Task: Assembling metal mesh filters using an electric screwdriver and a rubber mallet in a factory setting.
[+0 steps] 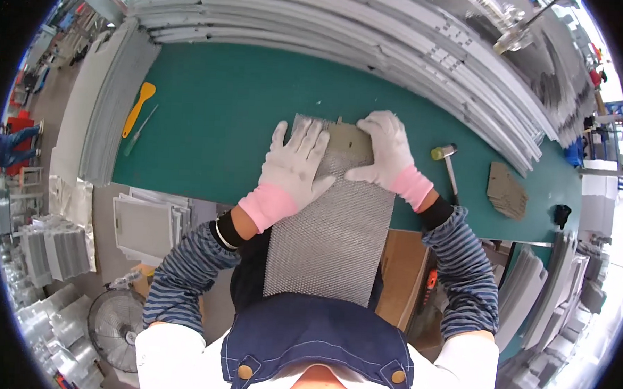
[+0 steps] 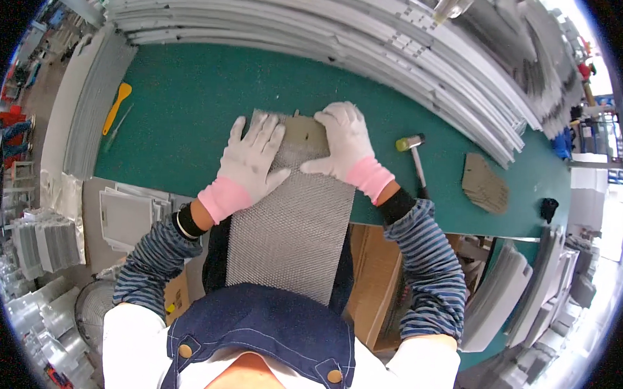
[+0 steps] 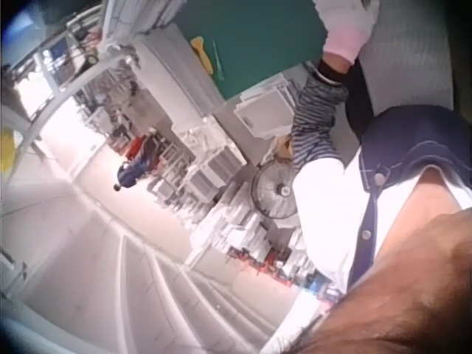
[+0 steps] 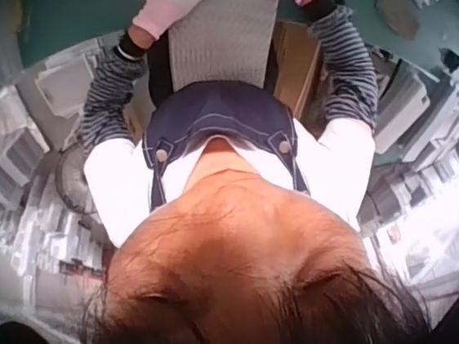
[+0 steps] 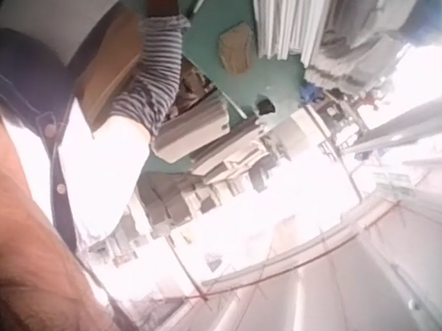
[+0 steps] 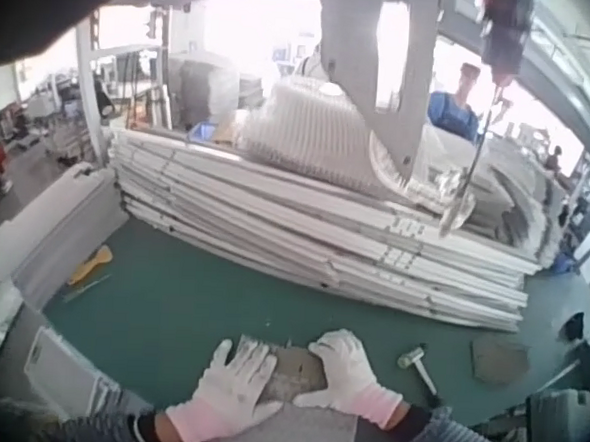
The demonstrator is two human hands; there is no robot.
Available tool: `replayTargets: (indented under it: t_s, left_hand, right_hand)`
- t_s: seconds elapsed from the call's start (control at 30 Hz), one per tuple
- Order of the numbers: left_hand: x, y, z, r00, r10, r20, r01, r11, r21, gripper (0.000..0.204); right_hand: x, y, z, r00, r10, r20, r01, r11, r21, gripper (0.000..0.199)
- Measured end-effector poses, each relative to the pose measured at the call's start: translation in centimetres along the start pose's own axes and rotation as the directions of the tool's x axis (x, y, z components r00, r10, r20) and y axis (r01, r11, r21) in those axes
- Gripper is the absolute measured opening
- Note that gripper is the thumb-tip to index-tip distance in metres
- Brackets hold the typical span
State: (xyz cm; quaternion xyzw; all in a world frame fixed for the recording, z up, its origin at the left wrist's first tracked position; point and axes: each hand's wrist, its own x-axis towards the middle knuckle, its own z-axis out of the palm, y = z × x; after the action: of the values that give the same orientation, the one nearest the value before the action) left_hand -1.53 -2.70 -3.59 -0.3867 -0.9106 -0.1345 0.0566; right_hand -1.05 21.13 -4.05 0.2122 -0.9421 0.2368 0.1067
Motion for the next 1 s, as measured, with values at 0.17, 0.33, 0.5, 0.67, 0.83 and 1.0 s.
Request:
replayTargets:
  t_s: [0.17, 0.33, 0.5, 0.67, 0.83, 1.0]
  left_hand:
    - [0.9, -2.9, -0.7, 0.943, -0.237, -0.232, 0.13, 0.907, -0.4, 0.074]
    - [2.0, -4.9, -1.2, 0.812, -0.362, 0.457, 0.422, -0.176, -0.889, 0.039]
    - [1.0, -2.7, -2.2, 0.851, -0.484, 0.202, 0.236, 0.009, -0.972, 0.03]
    - [1.1, -1.7, -2.9, 0.885, -0.46, 0.07, 0.17, 0.179, -0.969, 0.026]
    - [0.2, -0.5, -4.1, 0.848, -0.509, 0.149, 0.094, -0.132, -0.987, 0.024]
    - [0.1, -1.4, -4.5, 0.908, -0.411, 0.086, 0.084, -0.022, -0.996, 0.03]
  right_hand:
    - [0.4, -0.9, -2.3, 0.973, 0.128, 0.19, -0.165, 0.968, 0.19, 0.064]
    - [2.1, -4.4, -10.3, 0.957, -0.009, 0.288, -0.042, 0.984, 0.172, 0.05]
    - [6.6, 3.4, -14.7, 0.949, 0.315, 0.021, -0.305, 0.932, -0.194, 0.039]
    - [6.8, 11.5, -13.1, 0.984, 0.102, -0.146, -0.17, 0.778, -0.605, 0.037]
    - [7.0, 13.4, -14.5, 0.973, 0.228, -0.032, -0.23, 0.954, -0.195, 0.024]
    - [6.4, 11.5, -18.9, 0.944, 0.186, -0.272, -0.226, 0.966, -0.123, 0.015]
